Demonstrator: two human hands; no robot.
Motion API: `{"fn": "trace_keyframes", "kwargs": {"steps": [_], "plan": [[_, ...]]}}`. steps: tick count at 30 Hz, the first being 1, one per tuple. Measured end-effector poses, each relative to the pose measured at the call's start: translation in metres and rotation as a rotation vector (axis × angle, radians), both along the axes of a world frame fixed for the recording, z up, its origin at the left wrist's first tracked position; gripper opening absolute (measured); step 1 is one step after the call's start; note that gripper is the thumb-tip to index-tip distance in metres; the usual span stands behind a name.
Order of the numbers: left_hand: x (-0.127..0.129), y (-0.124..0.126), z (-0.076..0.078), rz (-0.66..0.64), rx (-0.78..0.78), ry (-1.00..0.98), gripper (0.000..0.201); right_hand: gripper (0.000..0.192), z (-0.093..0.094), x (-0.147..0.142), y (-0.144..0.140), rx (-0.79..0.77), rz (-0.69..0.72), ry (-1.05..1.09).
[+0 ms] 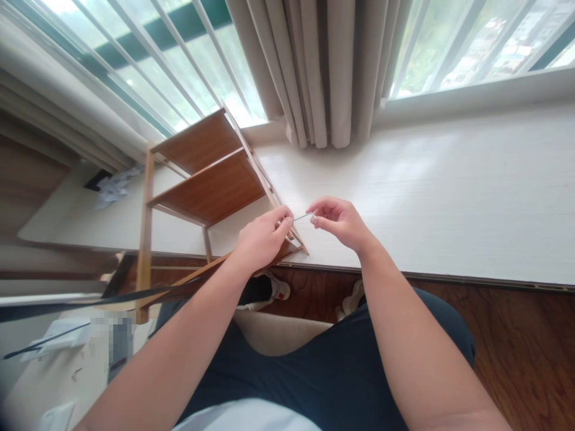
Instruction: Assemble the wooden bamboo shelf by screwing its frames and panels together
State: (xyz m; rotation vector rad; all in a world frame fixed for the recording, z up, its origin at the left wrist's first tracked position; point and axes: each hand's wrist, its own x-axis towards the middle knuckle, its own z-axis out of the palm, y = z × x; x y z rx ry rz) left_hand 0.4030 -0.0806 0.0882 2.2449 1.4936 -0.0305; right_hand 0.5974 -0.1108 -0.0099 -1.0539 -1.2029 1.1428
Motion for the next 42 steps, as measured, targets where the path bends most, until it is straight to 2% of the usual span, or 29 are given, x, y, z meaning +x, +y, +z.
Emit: {"fn": "trace_keyframes", "kwargs": {"steps": [6, 13, 25, 34, 42], "plan": [[0.0, 0.0, -0.001, -0.001, 0.002, 0.001, 0.026, 0.038, -0.001, 0.001, 0.001, -0.001, -0.027, 0.005], [-0.001, 0.001, -0.002, -0.005, 0.002, -0.007, 0.028, 0.035, -0.005, 0.003, 0.001, 0.023, -0.07, 0.002], [0.001, 0.0, 0.003, 0.01, -0.038, 0.006, 0.026, 0.038, 0.0, 0.001, 0.003, 0.006, -0.089, -0.009], [-0.001, 0.002, 0.0, -0.004, -0.023, -0.027, 0.023, 0.032, -0.001, -0.007, 0.005, 0.009, -0.092, 0.04], [0.001, 0.002, 0.0, 0.006, -0.021, -0.028, 0.021, 0.03, -0.012, -0.013, 0.011, -0.006, -0.065, 0.17]]}}
